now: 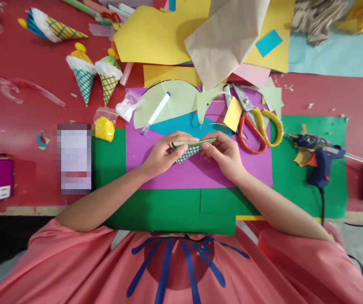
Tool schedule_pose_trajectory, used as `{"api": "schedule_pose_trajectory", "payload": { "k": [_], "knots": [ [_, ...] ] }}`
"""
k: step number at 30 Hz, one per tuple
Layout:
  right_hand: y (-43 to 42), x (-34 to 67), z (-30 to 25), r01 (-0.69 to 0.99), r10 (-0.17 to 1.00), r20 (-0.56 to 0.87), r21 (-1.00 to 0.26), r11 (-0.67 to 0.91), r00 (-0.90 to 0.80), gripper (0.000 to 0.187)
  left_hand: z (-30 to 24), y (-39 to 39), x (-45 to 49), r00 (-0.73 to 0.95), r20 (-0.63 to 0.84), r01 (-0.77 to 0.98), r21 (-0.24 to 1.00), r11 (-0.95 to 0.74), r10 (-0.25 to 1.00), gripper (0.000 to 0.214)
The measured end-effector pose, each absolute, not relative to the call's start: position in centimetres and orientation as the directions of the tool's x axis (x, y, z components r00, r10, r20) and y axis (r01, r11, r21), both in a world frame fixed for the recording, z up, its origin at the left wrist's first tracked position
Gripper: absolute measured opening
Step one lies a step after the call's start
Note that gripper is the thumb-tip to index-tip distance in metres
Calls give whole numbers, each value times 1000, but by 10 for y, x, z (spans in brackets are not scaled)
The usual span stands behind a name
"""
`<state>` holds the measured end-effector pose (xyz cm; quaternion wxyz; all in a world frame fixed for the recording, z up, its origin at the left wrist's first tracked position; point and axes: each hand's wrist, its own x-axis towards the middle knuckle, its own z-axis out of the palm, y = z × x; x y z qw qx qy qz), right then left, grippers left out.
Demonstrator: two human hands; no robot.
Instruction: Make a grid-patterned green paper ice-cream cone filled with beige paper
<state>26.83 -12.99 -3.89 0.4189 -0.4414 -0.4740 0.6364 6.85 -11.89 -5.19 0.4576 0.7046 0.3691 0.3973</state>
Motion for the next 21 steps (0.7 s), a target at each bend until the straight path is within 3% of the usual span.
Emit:
{"api": "schedule_pose_trajectory", "payload": {
  "k": [11, 21],
  "knots": [
    [-129, 270, -41, -89, 952, -188, -973, -214, -242, 28, -52, -120, 66, 446, 337, 164, 880, -446, 829, 39],
    [-127, 273, -43, -165, 946, -203, -954, -249, -253, 22, -48, -120, 65, 522, 318, 122, 890, -439, 791, 37]
  ]
}}
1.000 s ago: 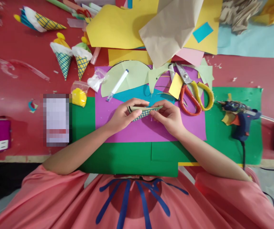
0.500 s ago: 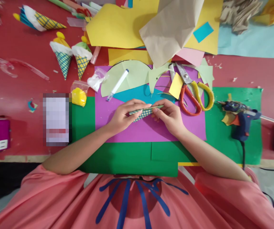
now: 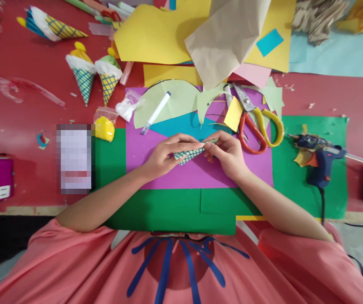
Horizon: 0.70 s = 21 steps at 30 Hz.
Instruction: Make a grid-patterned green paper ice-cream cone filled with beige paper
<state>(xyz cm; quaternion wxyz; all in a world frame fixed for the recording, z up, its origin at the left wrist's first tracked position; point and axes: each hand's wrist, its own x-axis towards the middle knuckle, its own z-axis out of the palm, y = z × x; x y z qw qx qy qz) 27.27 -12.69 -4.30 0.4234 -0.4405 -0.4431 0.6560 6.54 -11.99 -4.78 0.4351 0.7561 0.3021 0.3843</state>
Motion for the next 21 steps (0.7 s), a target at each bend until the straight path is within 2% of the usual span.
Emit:
{"api": "schedule_pose_trajectory", "payload": {
  "k": [8, 21],
  "knots": [
    [-124, 275, -45, -303, 919, -244, -891, -339, -310, 18, -48, -119, 66, 523, 305, 92, 908, -408, 796, 38],
    [-124, 275, -45, -364, 930, -202, -878, -311, -306, 15, -46, -118, 66, 504, 285, 107, 916, -386, 815, 31]
  ]
}}
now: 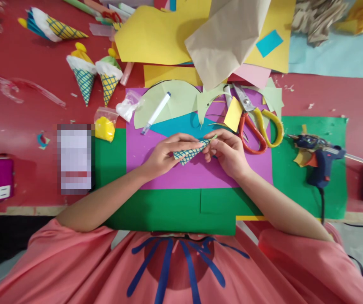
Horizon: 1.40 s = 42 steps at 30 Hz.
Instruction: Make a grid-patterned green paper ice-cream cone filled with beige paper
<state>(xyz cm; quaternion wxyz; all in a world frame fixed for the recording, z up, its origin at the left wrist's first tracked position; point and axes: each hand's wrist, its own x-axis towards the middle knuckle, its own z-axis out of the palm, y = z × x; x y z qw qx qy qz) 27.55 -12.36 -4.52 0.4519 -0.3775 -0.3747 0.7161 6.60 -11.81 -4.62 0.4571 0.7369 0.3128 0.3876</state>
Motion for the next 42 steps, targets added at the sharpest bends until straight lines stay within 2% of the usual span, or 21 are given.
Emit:
{"api": "schedule_pose_trajectory", "payload": {
  "k": [17, 23, 33, 42],
  "knots": [
    [-123, 275, -46, -390, 939, -201, -870, -301, -278, 6, -51, -120, 64, 519, 329, 58, 907, -417, 789, 32],
    [-123, 275, -45, -434, 940, -207, -845, -313, -272, 10, -49, -119, 65, 536, 357, 45, 893, -448, 765, 30],
    [-122, 275, -43, -465, 925, -220, -813, -350, -311, 14, -48, -118, 66, 530, 305, 19, 929, -370, 792, 25],
    [-123, 275, -45, -431, 925, -181, -843, -322, -335, 14, -51, -117, 63, 497, 217, -24, 971, -237, 840, 24]
  ]
}}
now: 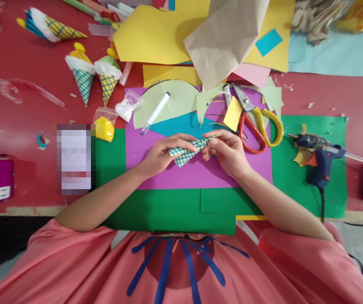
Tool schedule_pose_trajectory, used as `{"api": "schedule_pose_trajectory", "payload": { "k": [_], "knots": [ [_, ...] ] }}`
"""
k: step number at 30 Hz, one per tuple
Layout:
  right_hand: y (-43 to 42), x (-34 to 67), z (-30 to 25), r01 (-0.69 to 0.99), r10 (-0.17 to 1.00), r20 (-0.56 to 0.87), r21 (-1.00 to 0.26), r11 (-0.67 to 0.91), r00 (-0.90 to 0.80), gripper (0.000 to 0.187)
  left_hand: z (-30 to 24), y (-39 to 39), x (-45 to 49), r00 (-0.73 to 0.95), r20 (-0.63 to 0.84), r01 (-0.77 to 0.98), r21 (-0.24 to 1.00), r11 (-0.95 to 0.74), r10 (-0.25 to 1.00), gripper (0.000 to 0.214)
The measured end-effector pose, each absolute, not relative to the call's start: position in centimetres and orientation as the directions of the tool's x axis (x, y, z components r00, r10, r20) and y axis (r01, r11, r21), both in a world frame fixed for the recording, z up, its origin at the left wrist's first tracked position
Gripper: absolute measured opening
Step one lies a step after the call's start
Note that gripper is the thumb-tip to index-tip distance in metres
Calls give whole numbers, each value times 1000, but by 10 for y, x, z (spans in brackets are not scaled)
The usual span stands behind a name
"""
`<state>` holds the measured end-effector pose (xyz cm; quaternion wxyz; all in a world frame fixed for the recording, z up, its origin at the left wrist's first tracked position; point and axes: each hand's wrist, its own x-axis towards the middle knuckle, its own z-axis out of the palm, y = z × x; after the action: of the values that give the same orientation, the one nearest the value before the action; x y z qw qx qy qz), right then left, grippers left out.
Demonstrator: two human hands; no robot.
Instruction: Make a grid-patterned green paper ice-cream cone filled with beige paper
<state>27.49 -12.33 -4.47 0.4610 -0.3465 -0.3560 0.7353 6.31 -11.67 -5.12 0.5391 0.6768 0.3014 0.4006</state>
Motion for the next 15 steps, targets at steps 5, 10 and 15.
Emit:
{"api": "schedule_pose_trajectory", "payload": {
  "k": [5, 10, 15],
  "knots": [
    [-124, 274, -47, -430, 933, -180, -849, -307, -310, 10, -51, -117, 60, 538, 202, -38, 976, -216, 818, 24],
    [-123, 275, -48, -402, 940, -175, -870, -287, -293, 10, -50, -121, 60, 590, 169, -87, 985, -146, 790, 53],
    [-122, 277, -48, -366, 939, -155, -892, -266, -306, 10, -52, -120, 65, 563, -39, -233, 951, 204, 826, 44]
  ]
}}
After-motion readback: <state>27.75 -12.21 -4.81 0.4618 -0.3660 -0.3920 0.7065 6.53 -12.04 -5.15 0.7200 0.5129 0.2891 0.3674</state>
